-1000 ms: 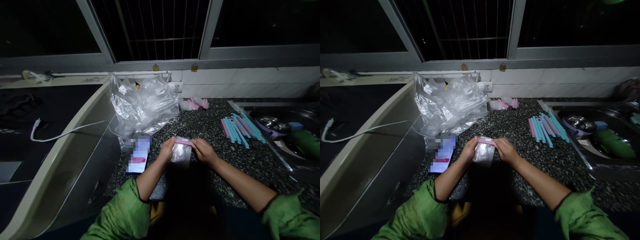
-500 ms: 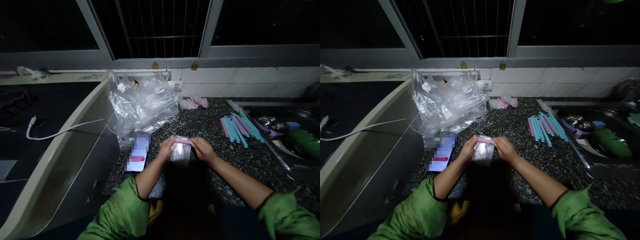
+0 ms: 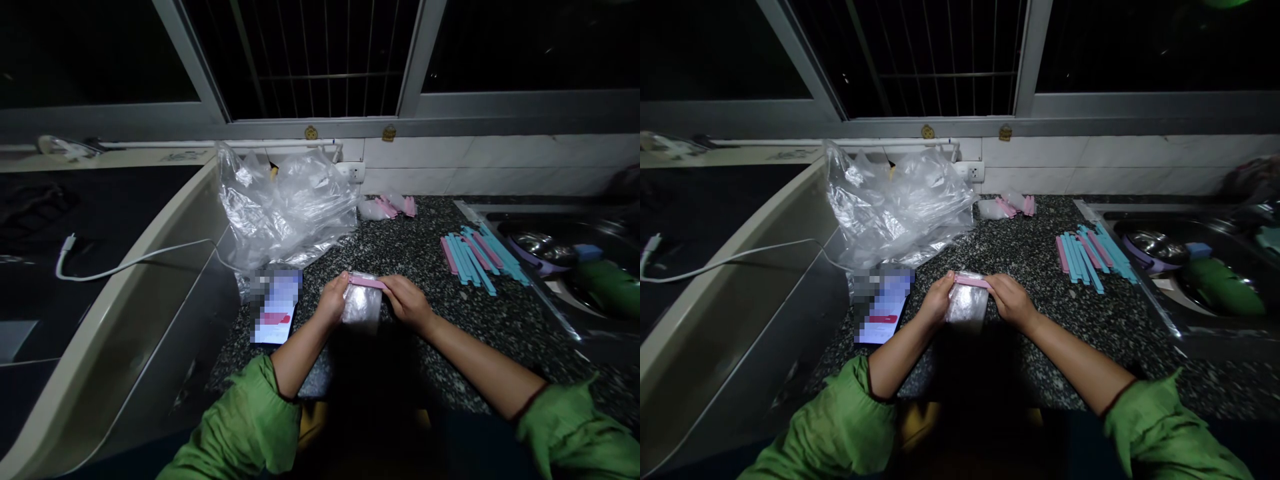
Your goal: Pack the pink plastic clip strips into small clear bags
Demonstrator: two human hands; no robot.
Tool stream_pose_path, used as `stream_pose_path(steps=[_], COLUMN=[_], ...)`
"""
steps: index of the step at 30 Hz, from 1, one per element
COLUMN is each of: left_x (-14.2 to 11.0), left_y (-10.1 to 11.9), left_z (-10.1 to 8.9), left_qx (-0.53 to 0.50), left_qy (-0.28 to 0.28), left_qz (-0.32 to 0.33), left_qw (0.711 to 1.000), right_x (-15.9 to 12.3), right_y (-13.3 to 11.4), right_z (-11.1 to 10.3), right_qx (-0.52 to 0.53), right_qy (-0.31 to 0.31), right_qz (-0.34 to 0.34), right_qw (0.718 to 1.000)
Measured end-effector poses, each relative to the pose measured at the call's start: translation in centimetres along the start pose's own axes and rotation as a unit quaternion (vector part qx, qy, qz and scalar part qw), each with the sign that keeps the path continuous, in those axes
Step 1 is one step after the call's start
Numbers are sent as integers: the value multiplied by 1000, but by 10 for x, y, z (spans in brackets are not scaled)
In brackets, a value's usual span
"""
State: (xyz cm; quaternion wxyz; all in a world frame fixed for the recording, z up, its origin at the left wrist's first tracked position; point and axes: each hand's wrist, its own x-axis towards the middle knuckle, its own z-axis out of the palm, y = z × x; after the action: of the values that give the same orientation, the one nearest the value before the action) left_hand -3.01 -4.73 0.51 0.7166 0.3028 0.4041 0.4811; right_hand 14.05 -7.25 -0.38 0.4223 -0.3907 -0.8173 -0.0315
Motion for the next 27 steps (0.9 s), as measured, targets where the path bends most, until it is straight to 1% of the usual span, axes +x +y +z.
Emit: stream_pose_path(steps=[4, 9, 13, 15, 23, 27], left_x=[-1, 2, 4, 4, 8, 7], left_y=[2, -2, -3, -3, 0, 4], left_z=[3, 0, -1, -2, -8, -7], left_qx=[17, 62, 83, 92, 92, 84], left_qy=[9, 15, 13, 23, 57, 77], left_qz=[9, 44, 47, 50, 76, 82], left_qw=[1000, 997, 995, 994, 991, 990], right_x=[1, 3, 5, 5, 7, 6], right_y=[-1, -2, -2, -2, 5, 7], right_z=[0, -1, -3, -4, -12, -16], right_qx=[16, 20, 7, 0, -17, -7], right_qy=[6, 23, 34, 47, 67, 72], right_qz=[11, 37, 43, 44, 60, 64], right_qw=[1000, 999, 998, 998, 996, 995])
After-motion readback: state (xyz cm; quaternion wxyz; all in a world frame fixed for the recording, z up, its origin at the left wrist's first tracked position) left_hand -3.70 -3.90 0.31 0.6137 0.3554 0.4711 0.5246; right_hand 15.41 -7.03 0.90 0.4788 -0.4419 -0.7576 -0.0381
